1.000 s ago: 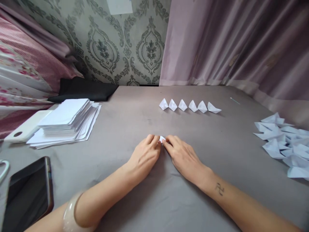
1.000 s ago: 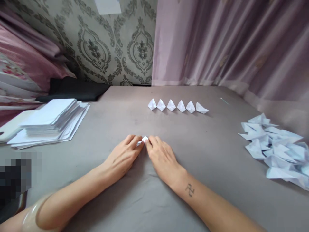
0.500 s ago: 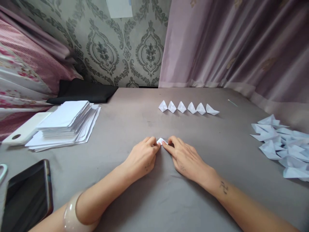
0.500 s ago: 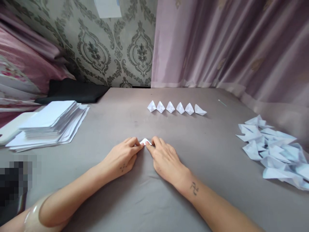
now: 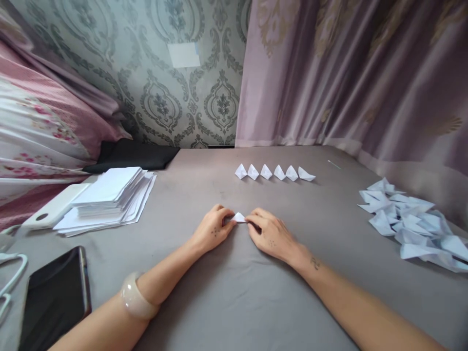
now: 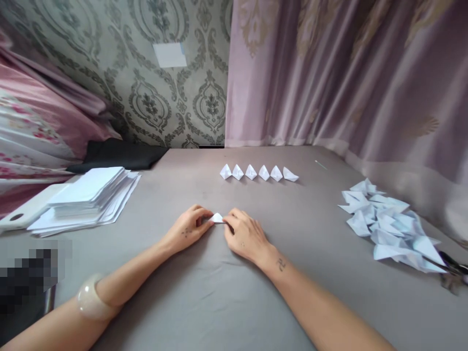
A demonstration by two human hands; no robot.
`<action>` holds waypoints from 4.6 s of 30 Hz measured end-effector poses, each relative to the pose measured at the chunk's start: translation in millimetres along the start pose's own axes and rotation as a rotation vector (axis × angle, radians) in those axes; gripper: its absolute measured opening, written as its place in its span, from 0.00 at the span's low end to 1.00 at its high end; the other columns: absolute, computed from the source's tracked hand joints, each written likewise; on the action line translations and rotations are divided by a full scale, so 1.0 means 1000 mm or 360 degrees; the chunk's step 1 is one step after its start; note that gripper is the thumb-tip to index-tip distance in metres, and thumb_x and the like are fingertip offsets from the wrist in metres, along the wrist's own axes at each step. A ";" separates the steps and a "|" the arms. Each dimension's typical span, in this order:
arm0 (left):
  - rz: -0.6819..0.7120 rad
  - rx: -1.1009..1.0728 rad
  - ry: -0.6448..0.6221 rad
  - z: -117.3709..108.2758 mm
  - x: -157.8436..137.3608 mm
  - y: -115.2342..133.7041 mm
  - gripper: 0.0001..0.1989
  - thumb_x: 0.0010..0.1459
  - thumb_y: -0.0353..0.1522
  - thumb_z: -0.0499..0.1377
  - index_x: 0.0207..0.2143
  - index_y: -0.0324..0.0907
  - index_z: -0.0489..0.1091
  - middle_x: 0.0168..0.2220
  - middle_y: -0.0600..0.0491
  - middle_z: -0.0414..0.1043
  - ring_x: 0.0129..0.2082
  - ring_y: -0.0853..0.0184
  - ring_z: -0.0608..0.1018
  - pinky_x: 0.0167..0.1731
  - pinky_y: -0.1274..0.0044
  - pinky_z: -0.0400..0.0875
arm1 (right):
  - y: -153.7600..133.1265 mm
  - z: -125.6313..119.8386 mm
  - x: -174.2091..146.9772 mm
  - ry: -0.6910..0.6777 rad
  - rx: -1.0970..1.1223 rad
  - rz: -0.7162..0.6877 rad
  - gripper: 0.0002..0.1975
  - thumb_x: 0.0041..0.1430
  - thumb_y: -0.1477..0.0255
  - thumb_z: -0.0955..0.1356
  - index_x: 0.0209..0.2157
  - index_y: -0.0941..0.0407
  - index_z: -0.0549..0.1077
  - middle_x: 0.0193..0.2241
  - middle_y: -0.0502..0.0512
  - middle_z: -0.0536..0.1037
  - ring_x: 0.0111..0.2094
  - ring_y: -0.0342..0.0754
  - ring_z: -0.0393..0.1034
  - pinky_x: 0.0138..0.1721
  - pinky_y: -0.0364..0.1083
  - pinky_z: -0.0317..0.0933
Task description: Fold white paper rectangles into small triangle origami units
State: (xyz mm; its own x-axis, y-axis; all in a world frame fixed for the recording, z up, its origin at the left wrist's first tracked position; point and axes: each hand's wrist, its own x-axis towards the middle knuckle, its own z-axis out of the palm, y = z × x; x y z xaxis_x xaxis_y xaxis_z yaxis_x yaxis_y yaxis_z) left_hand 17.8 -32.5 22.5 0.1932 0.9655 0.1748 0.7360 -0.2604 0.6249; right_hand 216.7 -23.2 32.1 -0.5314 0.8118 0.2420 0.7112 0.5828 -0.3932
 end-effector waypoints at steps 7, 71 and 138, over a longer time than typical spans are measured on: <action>0.0031 -0.0152 0.0007 0.000 -0.002 0.002 0.06 0.53 0.30 0.57 0.35 0.41 0.70 0.29 0.56 0.64 0.26 0.72 0.67 0.30 0.79 0.63 | 0.003 0.005 0.002 0.0063 0.0216 0.0070 0.12 0.58 0.73 0.66 0.45 0.53 0.70 0.37 0.52 0.74 0.31 0.42 0.67 0.34 0.42 0.60; 0.0222 -0.0185 0.0126 -0.008 -0.004 0.006 0.11 0.53 0.25 0.50 0.33 0.41 0.70 0.33 0.53 0.71 0.30 0.71 0.72 0.31 0.80 0.66 | 0.016 0.001 0.011 -0.0076 0.1202 0.0142 0.09 0.54 0.68 0.68 0.33 0.55 0.80 0.36 0.54 0.80 0.37 0.46 0.73 0.39 0.43 0.63; -0.0289 -0.0451 0.0449 -0.009 0.006 -0.001 0.11 0.59 0.35 0.53 0.31 0.40 0.74 0.28 0.52 0.76 0.28 0.68 0.76 0.31 0.77 0.70 | -0.032 0.026 0.060 0.0011 0.0977 0.0709 0.12 0.52 0.64 0.68 0.29 0.57 0.79 0.25 0.56 0.81 0.29 0.49 0.74 0.28 0.43 0.63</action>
State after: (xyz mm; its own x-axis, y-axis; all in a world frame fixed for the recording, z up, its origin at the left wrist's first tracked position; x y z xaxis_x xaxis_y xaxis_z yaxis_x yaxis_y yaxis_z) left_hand 12.7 -27.0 29.7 -0.1365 0.9661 0.2193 0.5268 -0.1167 0.8419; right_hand 149.9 5.8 36.1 -0.2494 0.9671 -0.0507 0.4729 0.0759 -0.8778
